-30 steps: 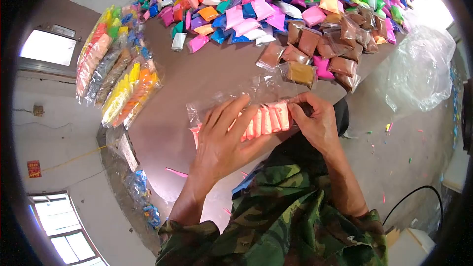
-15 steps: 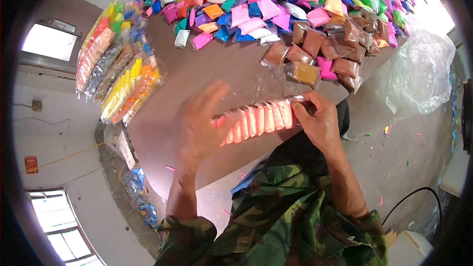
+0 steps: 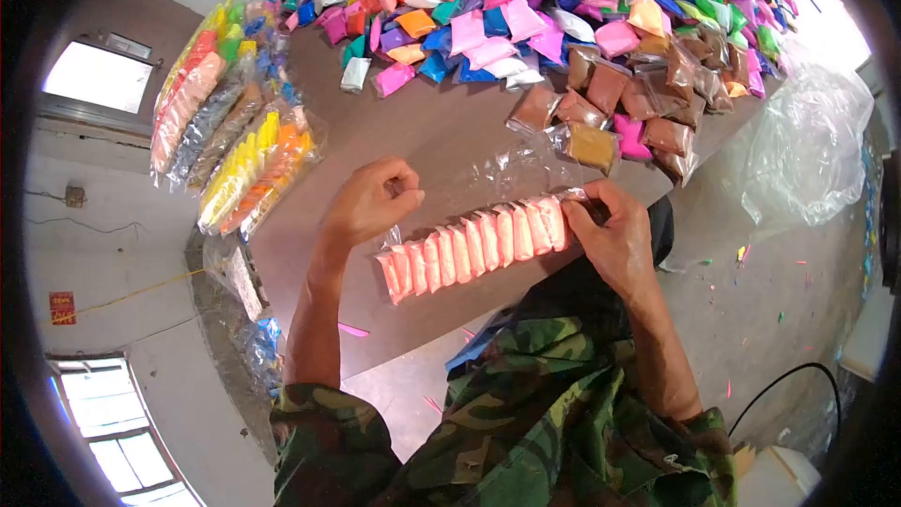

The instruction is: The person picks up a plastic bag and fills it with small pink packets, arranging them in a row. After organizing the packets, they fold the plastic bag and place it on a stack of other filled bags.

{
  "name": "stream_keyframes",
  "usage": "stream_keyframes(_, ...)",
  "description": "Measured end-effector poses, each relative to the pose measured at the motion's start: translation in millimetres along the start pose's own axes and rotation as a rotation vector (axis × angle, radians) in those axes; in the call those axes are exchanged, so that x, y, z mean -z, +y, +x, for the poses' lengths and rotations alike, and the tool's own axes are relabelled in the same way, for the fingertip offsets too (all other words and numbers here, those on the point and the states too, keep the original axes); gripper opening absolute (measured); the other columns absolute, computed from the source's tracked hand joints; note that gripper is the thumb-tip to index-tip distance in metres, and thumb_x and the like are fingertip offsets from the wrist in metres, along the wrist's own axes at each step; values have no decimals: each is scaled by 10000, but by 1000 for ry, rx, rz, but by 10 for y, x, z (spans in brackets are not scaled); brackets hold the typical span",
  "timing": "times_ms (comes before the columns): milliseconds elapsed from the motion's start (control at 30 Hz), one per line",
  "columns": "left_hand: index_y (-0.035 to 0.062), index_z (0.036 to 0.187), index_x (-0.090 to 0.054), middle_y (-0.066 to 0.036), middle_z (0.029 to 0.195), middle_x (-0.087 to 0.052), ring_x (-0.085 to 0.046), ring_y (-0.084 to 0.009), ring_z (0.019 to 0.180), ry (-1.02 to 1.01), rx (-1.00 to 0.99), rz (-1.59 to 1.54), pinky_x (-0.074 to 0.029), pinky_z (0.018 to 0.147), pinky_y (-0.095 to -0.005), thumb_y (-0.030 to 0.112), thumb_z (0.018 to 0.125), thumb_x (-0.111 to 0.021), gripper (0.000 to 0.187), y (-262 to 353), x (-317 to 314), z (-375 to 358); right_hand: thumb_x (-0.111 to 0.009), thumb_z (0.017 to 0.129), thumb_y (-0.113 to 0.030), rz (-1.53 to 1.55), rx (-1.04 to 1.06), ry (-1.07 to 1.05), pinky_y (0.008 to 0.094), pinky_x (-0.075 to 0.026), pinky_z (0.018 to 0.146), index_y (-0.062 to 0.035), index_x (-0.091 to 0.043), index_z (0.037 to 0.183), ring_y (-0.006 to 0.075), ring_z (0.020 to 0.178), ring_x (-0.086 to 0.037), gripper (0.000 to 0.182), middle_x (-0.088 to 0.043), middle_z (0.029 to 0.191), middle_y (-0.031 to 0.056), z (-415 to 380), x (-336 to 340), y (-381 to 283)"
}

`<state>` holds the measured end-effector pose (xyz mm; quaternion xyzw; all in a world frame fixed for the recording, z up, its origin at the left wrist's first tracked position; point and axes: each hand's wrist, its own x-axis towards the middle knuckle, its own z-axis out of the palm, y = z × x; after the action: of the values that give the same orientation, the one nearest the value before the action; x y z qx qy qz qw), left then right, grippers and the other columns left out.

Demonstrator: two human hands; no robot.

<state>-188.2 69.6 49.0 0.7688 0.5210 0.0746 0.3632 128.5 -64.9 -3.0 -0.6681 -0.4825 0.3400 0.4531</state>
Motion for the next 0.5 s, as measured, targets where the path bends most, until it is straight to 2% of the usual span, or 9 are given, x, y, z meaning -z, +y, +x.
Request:
stream_keyframes(33,-8,998,-682,-54,882,-695,-651,-138,798,27,-13,-94,-545,739,-309,164,894,-761,216,-16,-24,-35,-756,908,-176,12,-2,-1,361,-554,678,-13,-729,975,226,733,-721,178,-741,844,157,-3,-1,-3)
stream_keyframes(133,-12,1022,-692,-42,880,-695,-650,-126,821,66,-26,-101,-545,759,-307,142,914,-739,194,134,1,-179,-760,899,-167,-8,-2,1,361,-560,688,-8,-728,967,238,743,-733,176,-744,844,162,-3,2,-69)
stream_keyframes(233,10,1036,-712,-52,889,-695,-647,-139,828,88,28,-101,-540,769,-318,195,898,-771,238,205,-22,-282,-762,895,-162,-38,-9,12,361,-564,696,-8,-729,958,254,752,-744,170,-746,843,168,-3,-8,-78)
stream_keyframes(333,33,1042,-729,-75,905,-707,-665,-185,830,-19,-9,37,-542,765,-349,285,851,-831,332,307,11,-361,-762,895,-158,-31,-1,15,364,-565,693,-12,-728,947,266,746,-748,158,-746,835,166,-1,-28,-31)
stream_keyframes(433,48,997,-733,-93,916,-717,-681,-231,840,-8,-153,123,-542,760,-376,362,785,-885,408,272,44,-411,-763,894,-155,-62,-13,30,367,-567,689,-15,-724,943,277,743,-751,154,-744,827,166,-5,-37,-40)
stream_keyframes(500,42,980,-728,-59,881,-717,-668,-185,811,18,-208,163,-532,754,-344,360,767,-906,422,194,54,-453,-763,893,-153,-59,-9,23,366,-566,686,-15,-722,943,263,735,-749,153,-743,822,164,-5,-38,-42)
